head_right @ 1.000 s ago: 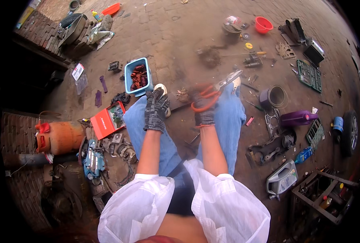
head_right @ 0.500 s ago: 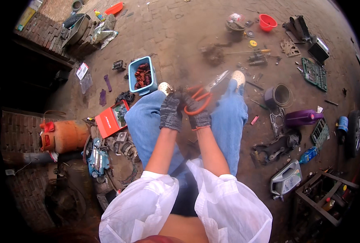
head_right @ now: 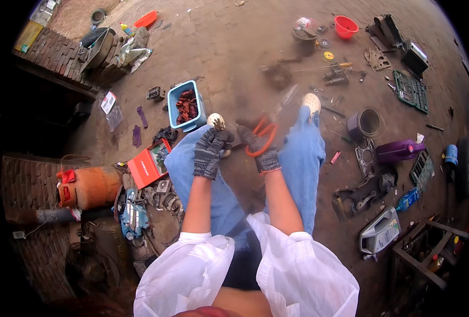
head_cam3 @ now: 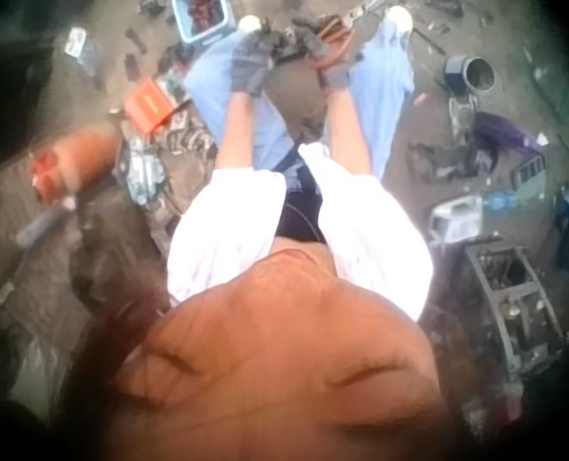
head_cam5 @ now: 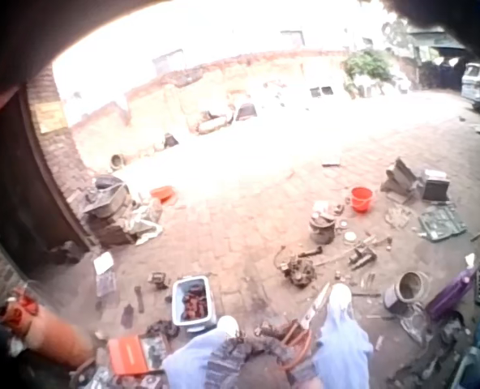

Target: The person sits on the ground and uses orange-handled scissors to trim the stems off red chilies, placing the trimmed pieces into a blue plastic container.

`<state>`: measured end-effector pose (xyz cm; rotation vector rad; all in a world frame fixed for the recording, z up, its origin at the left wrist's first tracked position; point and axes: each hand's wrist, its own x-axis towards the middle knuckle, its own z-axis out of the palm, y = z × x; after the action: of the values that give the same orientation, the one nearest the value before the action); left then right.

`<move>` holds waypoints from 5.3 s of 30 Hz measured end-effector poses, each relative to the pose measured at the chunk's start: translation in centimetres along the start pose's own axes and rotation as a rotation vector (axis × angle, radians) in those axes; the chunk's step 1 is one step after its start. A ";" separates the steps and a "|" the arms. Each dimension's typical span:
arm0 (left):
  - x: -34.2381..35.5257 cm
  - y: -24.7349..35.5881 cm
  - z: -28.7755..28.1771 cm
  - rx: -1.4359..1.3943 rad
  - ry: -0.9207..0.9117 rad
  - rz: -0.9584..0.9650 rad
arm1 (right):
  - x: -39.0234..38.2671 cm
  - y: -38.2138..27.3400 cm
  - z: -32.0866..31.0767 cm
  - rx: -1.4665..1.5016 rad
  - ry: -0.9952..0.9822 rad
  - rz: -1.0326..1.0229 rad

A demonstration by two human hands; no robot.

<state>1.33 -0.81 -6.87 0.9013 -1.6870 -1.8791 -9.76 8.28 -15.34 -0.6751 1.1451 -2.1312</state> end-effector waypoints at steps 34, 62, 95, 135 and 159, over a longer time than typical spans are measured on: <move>0.8 -1.6 -0.3 -0.252 -0.077 -0.252 | 0.3 3.4 -0.4 -1.040 0.101 -0.422; 2.4 -1.4 2.0 0.084 -0.095 -0.168 | 3.8 7.5 -6.4 0.237 -0.290 -0.389; 9.9 -9.0 0.1 -0.015 0.161 -0.196 | 0.2 10.6 1.2 -0.547 0.029 0.453; 11.4 -10.5 1.8 -0.399 0.190 -0.649 | 1.5 4.7 1.8 -0.580 0.164 0.616; 15.1 -18.4 -3.0 -0.191 0.162 -0.773 | 2.4 17.8 1.4 -0.193 0.211 0.597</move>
<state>-5.15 -10.90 -27.62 1.7356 -1.1035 -2.2905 -5.48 -1.85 -29.56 -0.1491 1.4606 -1.6181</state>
